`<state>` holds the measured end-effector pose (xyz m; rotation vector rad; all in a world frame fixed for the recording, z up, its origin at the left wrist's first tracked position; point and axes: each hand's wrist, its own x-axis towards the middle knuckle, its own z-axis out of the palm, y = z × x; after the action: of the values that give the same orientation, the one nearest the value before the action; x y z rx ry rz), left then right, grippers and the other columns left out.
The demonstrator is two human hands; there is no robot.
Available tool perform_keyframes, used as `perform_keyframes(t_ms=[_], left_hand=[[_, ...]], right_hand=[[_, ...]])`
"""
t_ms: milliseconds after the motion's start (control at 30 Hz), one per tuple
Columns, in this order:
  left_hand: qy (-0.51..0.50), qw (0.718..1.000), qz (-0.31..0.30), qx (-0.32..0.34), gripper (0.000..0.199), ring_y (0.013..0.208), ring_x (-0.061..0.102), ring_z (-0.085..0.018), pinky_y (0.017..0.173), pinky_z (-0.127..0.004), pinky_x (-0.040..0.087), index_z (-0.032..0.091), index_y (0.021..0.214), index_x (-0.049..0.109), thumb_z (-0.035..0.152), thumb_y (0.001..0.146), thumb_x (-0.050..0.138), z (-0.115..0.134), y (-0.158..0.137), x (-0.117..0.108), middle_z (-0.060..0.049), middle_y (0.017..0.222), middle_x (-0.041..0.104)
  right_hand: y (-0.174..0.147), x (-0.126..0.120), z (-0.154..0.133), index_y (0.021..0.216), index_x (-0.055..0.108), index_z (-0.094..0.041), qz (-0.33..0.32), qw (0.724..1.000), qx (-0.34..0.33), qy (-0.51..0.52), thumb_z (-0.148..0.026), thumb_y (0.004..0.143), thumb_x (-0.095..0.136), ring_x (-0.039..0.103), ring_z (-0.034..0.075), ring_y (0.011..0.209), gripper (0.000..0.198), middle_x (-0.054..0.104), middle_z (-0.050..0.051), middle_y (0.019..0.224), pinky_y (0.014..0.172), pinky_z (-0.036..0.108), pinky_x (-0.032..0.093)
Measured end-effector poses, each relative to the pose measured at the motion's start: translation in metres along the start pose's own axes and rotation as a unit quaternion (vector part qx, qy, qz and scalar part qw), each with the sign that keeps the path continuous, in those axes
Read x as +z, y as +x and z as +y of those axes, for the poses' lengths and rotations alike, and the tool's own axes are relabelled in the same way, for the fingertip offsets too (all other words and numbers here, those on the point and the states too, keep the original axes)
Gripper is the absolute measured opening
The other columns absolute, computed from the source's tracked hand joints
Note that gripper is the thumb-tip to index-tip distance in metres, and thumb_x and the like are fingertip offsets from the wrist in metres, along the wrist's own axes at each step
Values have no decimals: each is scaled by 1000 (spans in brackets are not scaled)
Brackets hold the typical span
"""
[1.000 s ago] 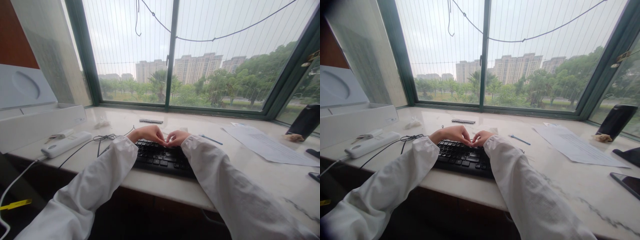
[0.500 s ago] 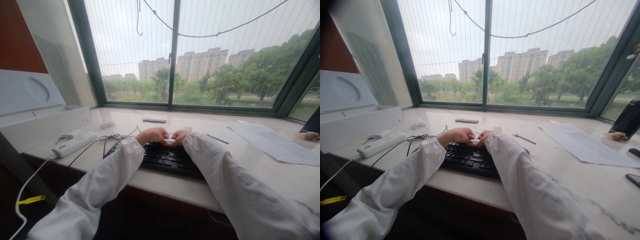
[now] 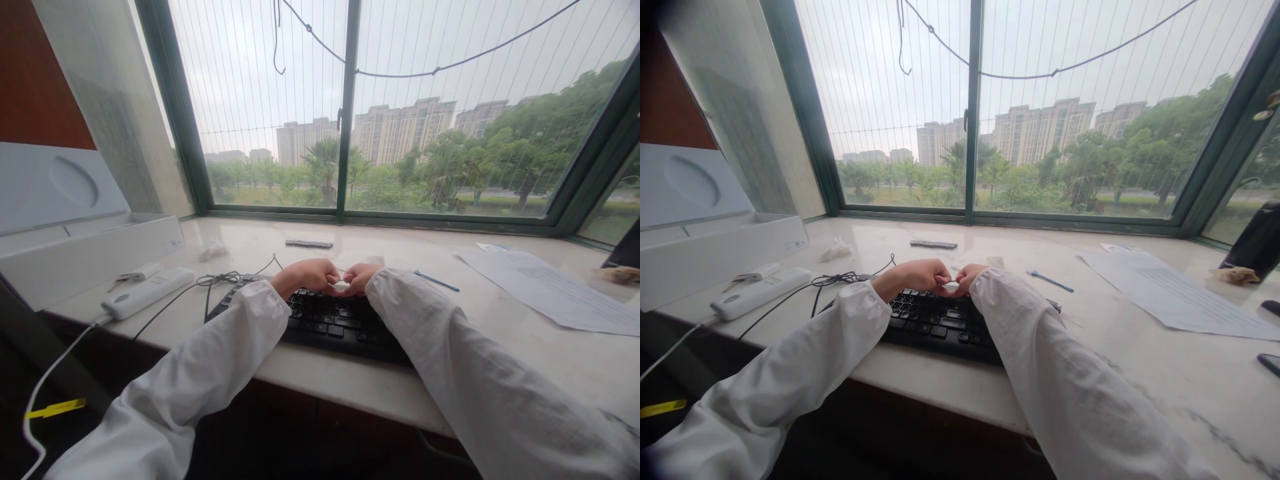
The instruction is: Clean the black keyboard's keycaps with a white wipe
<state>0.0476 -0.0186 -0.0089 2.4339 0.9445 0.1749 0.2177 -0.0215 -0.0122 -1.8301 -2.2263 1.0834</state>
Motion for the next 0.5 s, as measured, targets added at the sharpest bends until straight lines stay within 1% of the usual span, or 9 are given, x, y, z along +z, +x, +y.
perform_keyframes(t_ms=[167, 333, 500], left_hand=[[2, 1000, -10, -1, 49, 54, 17, -9, 53, -27, 14, 20, 59, 19, 39, 66, 63, 0, 0, -1, 6, 55, 17], [30, 999, -8, -13, 48, 54, 17, -9, 53, -28, 14, 20, 59, 19, 38, 66, 64, -1, 0, -2, 7, 54, 17], [38, 999, -5, 2, 45, 54, 19, -10, 53, -28, 16, 20, 59, 20, 37, 68, 61, 0, 0, -1, 6, 54, 19]], right_hand=[[1, -1, -1, 58, 40, -20, -11, 1000, -5, -24, -24, 66, 72, 40, 8, 51, 32, 40, -8, 48, 51, 22, 31], [-3, 0, -4, 56, 29, -21, 6, 1000, 0, -2, -20, 64, 71, 37, 7, 48, 43, 33, -10, 46, 51, 21, 31], [-6, 1, -5, 58, 28, -21, 7, 1000, 1, -7, -21, 62, 74, 37, 7, 47, 46, 32, -10, 45, 50, 22, 29]])
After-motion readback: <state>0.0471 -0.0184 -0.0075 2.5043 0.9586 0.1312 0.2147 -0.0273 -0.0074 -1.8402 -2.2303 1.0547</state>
